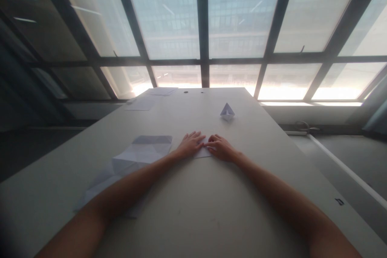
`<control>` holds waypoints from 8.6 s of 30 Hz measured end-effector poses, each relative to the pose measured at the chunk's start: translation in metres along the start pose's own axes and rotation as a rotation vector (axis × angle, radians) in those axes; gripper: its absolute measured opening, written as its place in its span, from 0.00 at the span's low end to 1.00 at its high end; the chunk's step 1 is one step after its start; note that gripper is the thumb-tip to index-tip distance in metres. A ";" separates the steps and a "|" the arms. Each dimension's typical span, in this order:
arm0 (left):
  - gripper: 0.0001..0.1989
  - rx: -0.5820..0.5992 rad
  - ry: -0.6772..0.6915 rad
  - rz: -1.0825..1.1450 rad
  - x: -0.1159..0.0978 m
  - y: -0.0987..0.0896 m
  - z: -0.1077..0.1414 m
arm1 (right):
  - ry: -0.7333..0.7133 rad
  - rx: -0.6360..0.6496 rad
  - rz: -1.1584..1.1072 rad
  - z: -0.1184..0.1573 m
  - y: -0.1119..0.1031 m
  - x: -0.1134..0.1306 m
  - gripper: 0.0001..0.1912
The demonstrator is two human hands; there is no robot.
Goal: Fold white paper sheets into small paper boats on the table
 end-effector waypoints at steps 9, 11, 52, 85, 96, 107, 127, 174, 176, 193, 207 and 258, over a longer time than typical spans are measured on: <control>0.22 -0.052 -0.052 0.061 0.005 -0.001 -0.006 | -0.015 0.001 -0.038 -0.004 0.001 -0.006 0.16; 0.23 -0.082 -0.070 0.080 0.007 -0.002 -0.006 | -0.019 -0.004 -0.047 -0.004 0.001 -0.006 0.16; 0.41 0.045 0.423 0.142 -0.009 -0.012 0.004 | 0.081 0.144 -0.053 0.003 0.014 -0.027 0.40; 0.13 -0.404 0.173 0.655 -0.010 -0.023 0.009 | 0.158 -0.285 -0.263 0.003 -0.001 -0.023 0.17; 0.19 -0.311 0.069 0.912 0.002 -0.013 -0.005 | 0.362 -0.349 -0.627 -0.001 0.007 -0.048 0.17; 0.13 -0.251 0.168 0.170 -0.012 -0.011 0.002 | 0.434 -0.228 -0.097 0.001 0.008 -0.044 0.08; 0.24 0.041 0.281 0.048 -0.021 0.002 0.003 | 0.287 0.094 0.033 -0.004 0.024 -0.027 0.26; 0.35 0.097 0.255 -0.060 -0.019 0.001 0.007 | 0.401 0.190 0.091 -0.004 0.016 -0.025 0.28; 0.35 0.100 0.234 -0.064 -0.020 0.000 0.008 | 0.426 0.205 0.101 -0.003 0.015 -0.024 0.29; 0.42 0.041 -0.053 -0.081 -0.016 0.005 0.008 | 0.496 0.221 0.126 -0.002 0.015 -0.026 0.30; 0.39 0.002 -0.074 -0.043 -0.010 0.010 0.006 | 0.507 0.229 0.117 -0.003 0.013 -0.023 0.30; 0.21 -0.139 0.269 0.040 -0.012 0.001 -0.003 | 0.280 0.146 0.068 -0.003 0.018 -0.022 0.26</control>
Point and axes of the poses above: each hand's wrist, its own z-axis away from the middle knuckle, its own y-axis out of the palm, x = y × z, the point moved 3 cm from there along -z, towards the middle knuckle, and after that the axes turned 9 degrees about x, right-handed, at the moved point
